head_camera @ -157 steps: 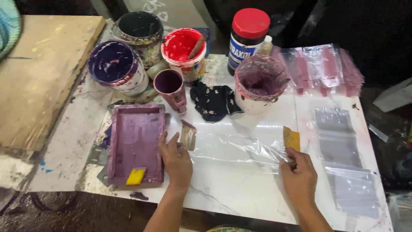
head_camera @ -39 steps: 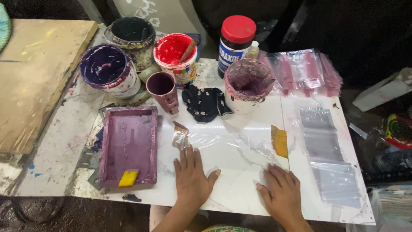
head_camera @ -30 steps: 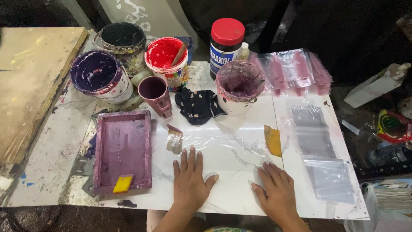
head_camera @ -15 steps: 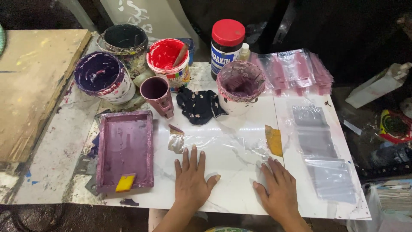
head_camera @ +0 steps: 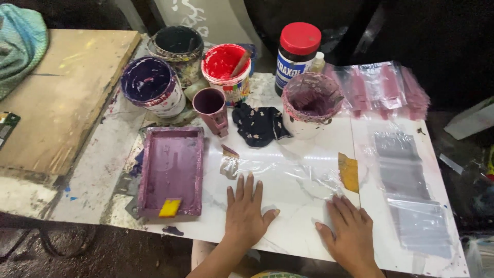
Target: Preparing a screen for printing by aligning plastic films and spreading ink across the mesh using a spatula.
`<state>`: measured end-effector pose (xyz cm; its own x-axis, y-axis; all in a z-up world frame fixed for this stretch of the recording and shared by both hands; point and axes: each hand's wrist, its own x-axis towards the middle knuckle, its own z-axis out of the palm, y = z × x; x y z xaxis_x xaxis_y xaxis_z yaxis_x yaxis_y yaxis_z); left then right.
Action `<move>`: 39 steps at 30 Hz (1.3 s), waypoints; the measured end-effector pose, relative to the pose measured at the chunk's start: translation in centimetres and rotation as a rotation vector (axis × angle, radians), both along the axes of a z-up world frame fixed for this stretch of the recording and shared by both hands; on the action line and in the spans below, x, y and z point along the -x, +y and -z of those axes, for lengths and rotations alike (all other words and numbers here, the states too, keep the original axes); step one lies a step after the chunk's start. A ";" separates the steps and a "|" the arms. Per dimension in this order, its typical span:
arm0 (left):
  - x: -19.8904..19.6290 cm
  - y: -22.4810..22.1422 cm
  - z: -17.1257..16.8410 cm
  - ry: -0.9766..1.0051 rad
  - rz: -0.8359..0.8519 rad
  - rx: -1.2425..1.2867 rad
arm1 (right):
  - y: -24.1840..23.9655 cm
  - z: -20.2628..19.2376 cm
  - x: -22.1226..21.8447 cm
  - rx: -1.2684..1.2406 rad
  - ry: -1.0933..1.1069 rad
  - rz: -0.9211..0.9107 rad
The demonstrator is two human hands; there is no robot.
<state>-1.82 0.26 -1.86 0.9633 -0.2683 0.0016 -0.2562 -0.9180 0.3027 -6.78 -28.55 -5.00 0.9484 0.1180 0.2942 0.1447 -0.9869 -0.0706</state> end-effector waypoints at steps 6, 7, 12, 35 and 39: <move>0.3 0.0 2.0 -0.097 -0.148 -0.015 | -0.1 0.0 0.2 -0.035 -0.069 0.016; 0.2 0.1 1.8 -0.098 -0.148 -0.015 | -0.2 0.2 0.3 -0.035 -0.070 0.016; 0.1 0.4 1.2 -0.014 -0.212 0.017 | 0.0 0.3 0.3 -0.032 -0.116 0.014; -2.4 1.0 -2.1 0.008 0.040 -0.025 | 0.0 -0.2 0.1 -0.045 -0.105 -0.009; -1.1 1.1 2.2 -0.190 -0.002 0.049 | -0.1 0.6 0.2 -0.061 -0.100 0.029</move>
